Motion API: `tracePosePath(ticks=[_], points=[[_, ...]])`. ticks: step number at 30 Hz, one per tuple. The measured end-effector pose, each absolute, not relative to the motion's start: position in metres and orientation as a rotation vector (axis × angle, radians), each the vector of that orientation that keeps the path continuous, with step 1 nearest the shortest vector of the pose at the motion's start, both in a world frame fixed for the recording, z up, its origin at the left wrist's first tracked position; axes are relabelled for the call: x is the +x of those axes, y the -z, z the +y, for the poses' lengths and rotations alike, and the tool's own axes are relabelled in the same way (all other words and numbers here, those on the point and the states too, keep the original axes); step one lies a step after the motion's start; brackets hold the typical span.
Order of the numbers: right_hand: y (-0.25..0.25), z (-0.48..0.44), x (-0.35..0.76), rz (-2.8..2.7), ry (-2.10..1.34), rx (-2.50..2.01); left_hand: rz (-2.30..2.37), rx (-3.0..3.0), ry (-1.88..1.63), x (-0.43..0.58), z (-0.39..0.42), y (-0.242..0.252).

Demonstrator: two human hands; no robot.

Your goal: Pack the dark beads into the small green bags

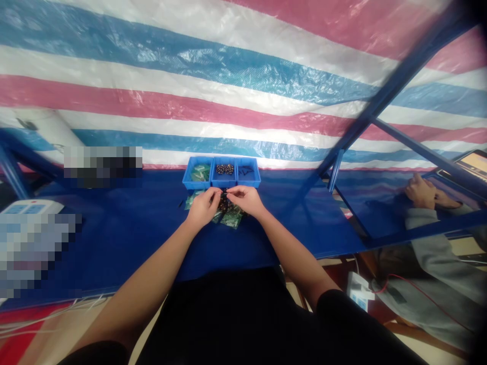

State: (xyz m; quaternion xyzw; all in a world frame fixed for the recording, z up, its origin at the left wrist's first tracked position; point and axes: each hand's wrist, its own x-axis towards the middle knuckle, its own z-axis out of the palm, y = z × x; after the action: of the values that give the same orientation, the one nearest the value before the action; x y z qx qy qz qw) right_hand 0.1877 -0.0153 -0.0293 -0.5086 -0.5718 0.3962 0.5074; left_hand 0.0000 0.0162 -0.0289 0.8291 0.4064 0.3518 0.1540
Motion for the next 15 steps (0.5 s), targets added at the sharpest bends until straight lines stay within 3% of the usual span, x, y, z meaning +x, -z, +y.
tracePosePath(ticks=[7,11,15], points=[[0.024,-0.012,0.191,-1.172,-1.199,-1.272,1.26,2.356,-1.122,-0.001,0.016,0.03],[0.02,-0.009,0.182,-0.926,-1.184,-0.915,1.258,2.353,-1.14,0.0,0.016,0.03],[0.02,-0.006,0.191,-1.051,-1.102,-1.026,1.248,2.348,-1.134,0.0,0.016,0.03]])
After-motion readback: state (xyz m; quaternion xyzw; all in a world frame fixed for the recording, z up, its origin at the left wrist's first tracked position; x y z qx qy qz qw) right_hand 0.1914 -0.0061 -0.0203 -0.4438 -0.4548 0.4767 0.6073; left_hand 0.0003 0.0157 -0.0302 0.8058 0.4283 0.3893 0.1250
